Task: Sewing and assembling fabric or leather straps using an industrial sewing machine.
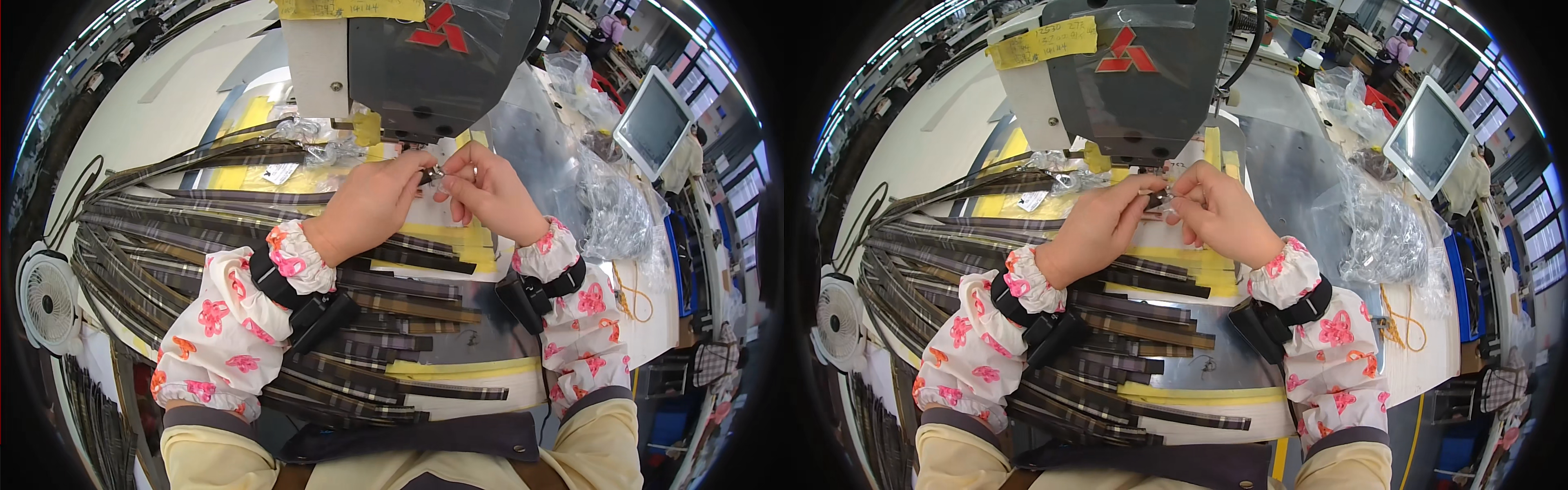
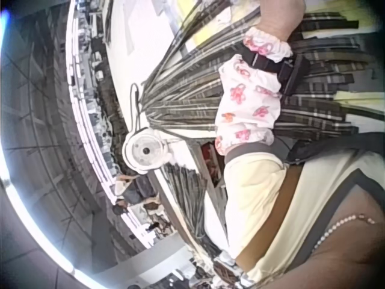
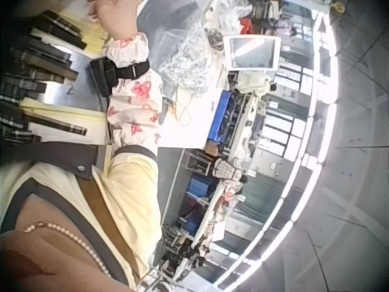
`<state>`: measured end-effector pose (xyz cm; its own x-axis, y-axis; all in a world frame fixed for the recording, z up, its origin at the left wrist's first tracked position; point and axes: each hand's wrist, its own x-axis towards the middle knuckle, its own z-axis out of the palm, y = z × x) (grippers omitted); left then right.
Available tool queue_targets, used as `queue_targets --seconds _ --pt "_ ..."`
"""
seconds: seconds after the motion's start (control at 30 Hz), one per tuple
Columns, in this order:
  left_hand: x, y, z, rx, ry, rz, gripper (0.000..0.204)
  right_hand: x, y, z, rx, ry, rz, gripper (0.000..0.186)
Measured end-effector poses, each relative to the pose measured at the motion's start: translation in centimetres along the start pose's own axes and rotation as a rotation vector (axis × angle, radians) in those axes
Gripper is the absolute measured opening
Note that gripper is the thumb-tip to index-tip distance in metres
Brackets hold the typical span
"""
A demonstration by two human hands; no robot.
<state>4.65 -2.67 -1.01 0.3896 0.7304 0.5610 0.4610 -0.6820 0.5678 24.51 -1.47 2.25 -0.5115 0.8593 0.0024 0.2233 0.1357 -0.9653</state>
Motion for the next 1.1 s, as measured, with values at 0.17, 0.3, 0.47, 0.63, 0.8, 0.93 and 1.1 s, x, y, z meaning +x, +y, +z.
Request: queue_targets --seconds 0.17,0.3,0.47,0.63,0.8,0.93,1.1 --pt "-0.1 0.0 -0.1 -0.060 0.038 -0.007 0.023 0.2 0.2 -0.1 0.036 0.094 0.066 0.020" --pt "-0.2 0.1 -0.1 -0.065 -0.006 -0.021 0.024 0.1 0.6 -0.1 0.169 0.056 0.114 0.019" --pt "-0.2 -0.1 -0.2 -0.041 -0.015 -0.028 0.026 -0.1 0.6 0.1 0.140 0.115 0.079 0.019" --pt "-0.4 0.3 -0.1 0.036 -0.024 0.018 0.031 0.0 0.1 1.2 0.023 0.147 0.098 0.018" --pt "-0.4 0.3 0.1 0.201 -0.061 0.155 0.042 0.4 0.3 0.9 0.130 0.133 0.206 0.018" --pt "-0.7 -0.2 0.3 0.160 -0.071 0.116 0.042 0.1 0.0 2.6 0.201 0.040 0.252 0.019" --pt "0.2 -0.7 -1.5 0.095 -0.235 0.012 0.041 -0.2 0.3 0.1 0.181 -0.026 0.218 0.018"
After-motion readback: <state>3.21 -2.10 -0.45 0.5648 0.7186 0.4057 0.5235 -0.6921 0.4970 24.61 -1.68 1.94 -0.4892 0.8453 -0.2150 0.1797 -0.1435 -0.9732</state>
